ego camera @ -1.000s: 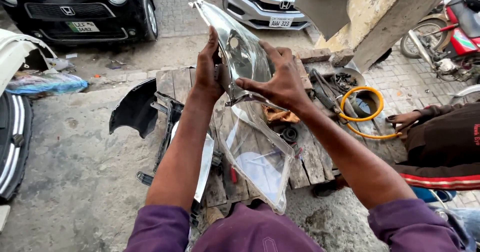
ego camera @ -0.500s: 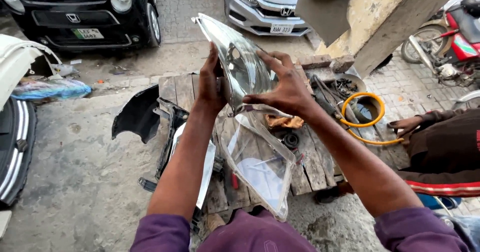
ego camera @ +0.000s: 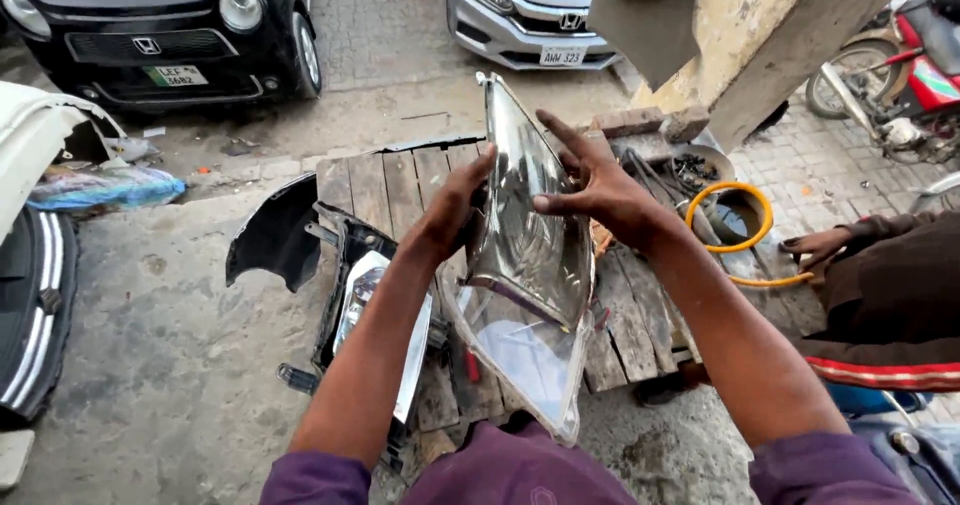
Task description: Cleaning the surface of a car headlight lens using a cloth and cleaning agent at a workbench.
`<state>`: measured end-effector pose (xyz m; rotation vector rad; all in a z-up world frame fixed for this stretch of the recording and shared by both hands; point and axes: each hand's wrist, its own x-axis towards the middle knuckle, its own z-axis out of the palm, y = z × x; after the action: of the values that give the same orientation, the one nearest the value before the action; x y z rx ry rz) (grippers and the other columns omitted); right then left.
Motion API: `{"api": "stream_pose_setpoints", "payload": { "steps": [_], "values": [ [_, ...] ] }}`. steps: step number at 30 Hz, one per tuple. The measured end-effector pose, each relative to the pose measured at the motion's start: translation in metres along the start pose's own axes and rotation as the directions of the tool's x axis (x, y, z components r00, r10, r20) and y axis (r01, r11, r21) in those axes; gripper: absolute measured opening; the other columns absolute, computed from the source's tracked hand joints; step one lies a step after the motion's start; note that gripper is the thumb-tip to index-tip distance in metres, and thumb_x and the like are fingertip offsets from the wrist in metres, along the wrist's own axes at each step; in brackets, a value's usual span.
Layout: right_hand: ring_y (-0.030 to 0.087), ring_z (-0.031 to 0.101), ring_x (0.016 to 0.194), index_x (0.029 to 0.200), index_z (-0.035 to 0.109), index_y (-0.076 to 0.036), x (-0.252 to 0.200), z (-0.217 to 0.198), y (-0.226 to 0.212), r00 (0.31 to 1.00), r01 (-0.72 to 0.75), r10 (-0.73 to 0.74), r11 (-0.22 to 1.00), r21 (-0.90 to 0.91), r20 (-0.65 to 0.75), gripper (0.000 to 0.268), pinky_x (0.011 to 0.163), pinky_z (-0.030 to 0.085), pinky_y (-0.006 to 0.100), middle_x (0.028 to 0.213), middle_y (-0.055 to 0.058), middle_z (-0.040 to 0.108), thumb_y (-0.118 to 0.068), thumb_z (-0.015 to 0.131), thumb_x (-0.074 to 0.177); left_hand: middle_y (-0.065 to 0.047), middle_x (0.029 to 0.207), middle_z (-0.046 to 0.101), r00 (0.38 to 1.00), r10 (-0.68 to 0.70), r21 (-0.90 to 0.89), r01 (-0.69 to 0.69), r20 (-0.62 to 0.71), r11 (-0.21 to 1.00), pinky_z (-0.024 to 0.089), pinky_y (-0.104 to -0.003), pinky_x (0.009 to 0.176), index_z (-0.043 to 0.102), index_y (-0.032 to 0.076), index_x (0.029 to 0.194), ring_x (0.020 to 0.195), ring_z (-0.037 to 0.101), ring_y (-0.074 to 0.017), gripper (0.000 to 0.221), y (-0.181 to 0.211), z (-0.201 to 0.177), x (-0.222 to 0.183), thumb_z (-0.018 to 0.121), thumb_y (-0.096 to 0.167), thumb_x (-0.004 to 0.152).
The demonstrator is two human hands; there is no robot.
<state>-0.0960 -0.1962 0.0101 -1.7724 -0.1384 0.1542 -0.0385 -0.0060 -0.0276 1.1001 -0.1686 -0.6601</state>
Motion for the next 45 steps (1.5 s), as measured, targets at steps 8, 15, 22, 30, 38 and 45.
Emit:
{"api": "stream_pose_setpoints", "payload": {
  "steps": [8,15,22,30,38,45],
  "values": [
    [0.021,0.064,0.110,0.157,0.043,-0.015,-0.005,-0.008,0.052,0.996,-0.021,0.035,0.986,0.168,-0.080,0.107,0.097,0.053,0.036,0.119,0.016,0.068,-0.015,0.096,0.065,-0.024,0.107,0.069,0.992,0.122,0.630,-0.123,0.045,0.767,0.050,-0.048,0.096,0.068,0.003,0.113,0.108,0.065,-0.0350,0.074,-0.006,-0.001,-0.007,0.081,0.065,0.074],
    [0.022,0.071,0.091,0.156,0.047,-0.022,0.002,-0.009,0.068,0.997,-0.008,0.024,0.973,0.233,-0.068,0.114,0.083,0.062,0.038,0.111,0.014,0.067,0.001,0.098,0.056,-0.019,0.099,0.067,0.993,0.109,0.616,-0.115,0.048,0.780,0.052,-0.048,0.098,0.069,0.002,0.102,0.108,0.066,-0.0345,0.066,-0.010,0.011,-0.015,0.087,0.058,0.071],
    [0.024,0.068,0.096,0.155,0.048,-0.022,0.010,-0.019,0.078,0.995,-0.065,0.078,0.982,0.176,-0.067,0.108,0.084,0.060,0.041,0.120,0.017,0.066,-0.009,0.098,0.060,-0.011,0.090,0.065,0.993,0.106,0.573,-0.057,-0.052,0.818,0.054,-0.041,0.086,0.069,0.006,0.097,0.090,0.066,-0.0252,0.055,-0.021,-0.001,0.003,0.088,0.051,0.072],
    [0.030,0.060,0.115,0.159,0.041,-0.015,-0.005,-0.012,0.087,0.978,-0.207,0.207,0.972,0.113,0.013,0.116,0.101,0.053,0.046,0.130,0.023,0.062,-0.014,0.098,0.057,-0.006,0.067,0.052,0.975,0.065,0.394,0.026,-0.214,0.919,0.052,-0.032,0.060,0.065,0.007,0.088,0.062,0.057,-0.0171,0.055,-0.036,-0.041,0.029,0.085,0.056,0.075],
    [0.025,0.067,0.102,0.130,0.065,-0.010,-0.015,0.013,0.092,0.952,-0.226,0.261,0.953,0.204,-0.162,0.092,0.090,0.059,0.039,0.108,0.014,0.071,-0.006,0.102,0.046,-0.034,0.145,0.050,0.990,-0.085,0.755,0.141,-0.113,0.640,0.043,-0.055,0.113,0.034,-0.002,0.156,0.138,0.049,-0.0448,0.125,-0.004,-0.020,-0.008,0.086,0.066,0.065],
    [0.016,0.066,0.099,0.144,0.054,-0.011,-0.019,-0.017,0.138,0.965,-0.200,0.233,0.952,0.233,-0.124,0.093,0.085,0.058,0.035,0.109,0.009,0.071,-0.016,0.099,0.062,-0.016,0.098,0.069,0.969,0.130,0.670,0.045,-0.210,0.741,0.055,-0.042,0.082,0.053,-0.004,0.144,0.095,0.066,-0.0270,0.108,-0.059,-0.037,0.021,0.088,0.064,0.069]
  ]
}}
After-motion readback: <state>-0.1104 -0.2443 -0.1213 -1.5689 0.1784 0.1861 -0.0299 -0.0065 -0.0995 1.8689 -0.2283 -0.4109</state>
